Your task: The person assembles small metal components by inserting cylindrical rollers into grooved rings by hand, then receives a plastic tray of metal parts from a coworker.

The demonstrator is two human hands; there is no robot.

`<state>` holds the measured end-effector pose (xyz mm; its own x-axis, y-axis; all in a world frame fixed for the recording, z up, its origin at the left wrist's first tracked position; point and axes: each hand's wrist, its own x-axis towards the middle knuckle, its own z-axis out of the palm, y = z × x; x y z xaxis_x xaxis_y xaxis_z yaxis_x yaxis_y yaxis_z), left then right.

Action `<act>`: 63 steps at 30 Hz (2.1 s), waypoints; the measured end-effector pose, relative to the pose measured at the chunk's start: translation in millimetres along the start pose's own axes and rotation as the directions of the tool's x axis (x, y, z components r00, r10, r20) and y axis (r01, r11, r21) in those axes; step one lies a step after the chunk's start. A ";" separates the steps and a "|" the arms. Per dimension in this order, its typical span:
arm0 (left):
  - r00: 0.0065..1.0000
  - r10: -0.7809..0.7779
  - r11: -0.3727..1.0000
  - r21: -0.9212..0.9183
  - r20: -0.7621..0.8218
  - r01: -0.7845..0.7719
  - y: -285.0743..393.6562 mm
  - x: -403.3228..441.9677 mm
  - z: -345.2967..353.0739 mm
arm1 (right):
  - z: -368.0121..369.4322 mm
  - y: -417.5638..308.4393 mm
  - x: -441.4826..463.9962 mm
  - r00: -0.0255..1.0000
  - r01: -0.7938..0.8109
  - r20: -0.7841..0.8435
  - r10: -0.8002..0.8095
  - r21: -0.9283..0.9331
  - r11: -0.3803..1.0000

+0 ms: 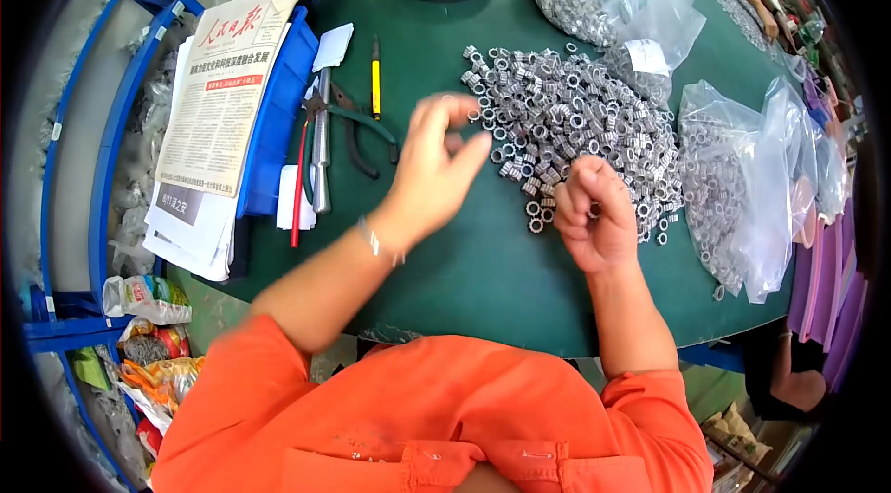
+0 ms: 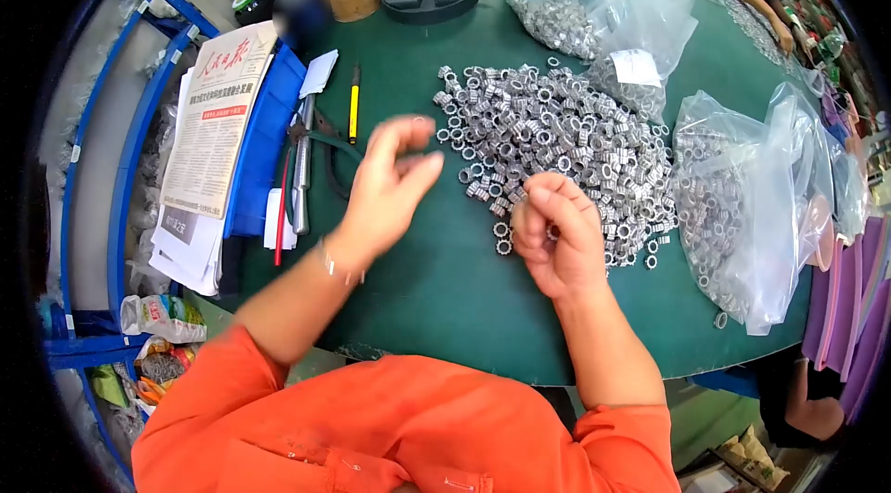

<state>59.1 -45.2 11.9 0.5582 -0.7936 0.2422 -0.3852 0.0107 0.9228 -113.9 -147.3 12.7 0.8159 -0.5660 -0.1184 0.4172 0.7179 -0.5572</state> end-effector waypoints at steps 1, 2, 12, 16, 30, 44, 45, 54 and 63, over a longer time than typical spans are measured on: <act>0.989 0.149 0.961 0.236 -0.001 -0.145 -11.9 23.8 -2.3 | 7.7 -3.3 0.0 0.993 0.049 -0.104 -0.062 -0.123 0.991; 0.973 0.230 0.909 0.357 0.006 -0.217 -27.8 46.7 -0.9 | 7.1 -7.1 -0.1 0.991 0.077 -0.102 -0.088 -0.106 0.991; 0.949 0.177 0.858 0.432 0.260 -0.278 -40.6 107.0 39.8 | 1.3 -31.7 1.1 0.831 0.250 -0.075 -0.551 -0.836 0.489; 0.938 0.237 0.863 0.388 0.253 -0.323 -37.2 93.4 37.0 | 4.5 -30.5 0.4 0.740 0.304 0.277 -0.612 -0.951 -0.063; 0.862 0.321 0.813 0.353 0.392 -0.462 -14.5 -5.8 8.9 | 2.6 6.0 -21.4 0.929 0.369 0.367 0.054 -0.897 -0.245; 0.854 0.301 0.694 0.518 0.424 -0.501 8.0 -66.7 3.1 | 5.4 -33.9 17.5 0.917 0.193 0.360 -0.174 -0.780 -0.596; 0.855 0.318 0.688 0.521 0.410 -0.505 5.1 -70.2 2.7 | 2.8 -34.6 16.6 0.905 0.198 0.381 -0.191 -0.773 -0.603; 0.860 0.308 0.621 0.599 0.408 -0.506 12.6 -70.1 5.9 | -10.3 -36.8 9.8 0.769 0.346 0.529 -0.359 -0.817 -0.461; 0.898 0.298 0.647 0.623 0.324 -0.440 6.8 -62.2 10.5 | -4.3 -33.9 -25.8 0.995 -0.093 -0.066 0.070 -0.836 0.540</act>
<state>14.0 -2.1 -0.1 0.1483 -0.9066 0.3952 -0.9525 -0.0234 0.3036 -150.8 -158.7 31.1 0.8147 -0.5401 -0.2111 -0.1859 0.1016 -0.9773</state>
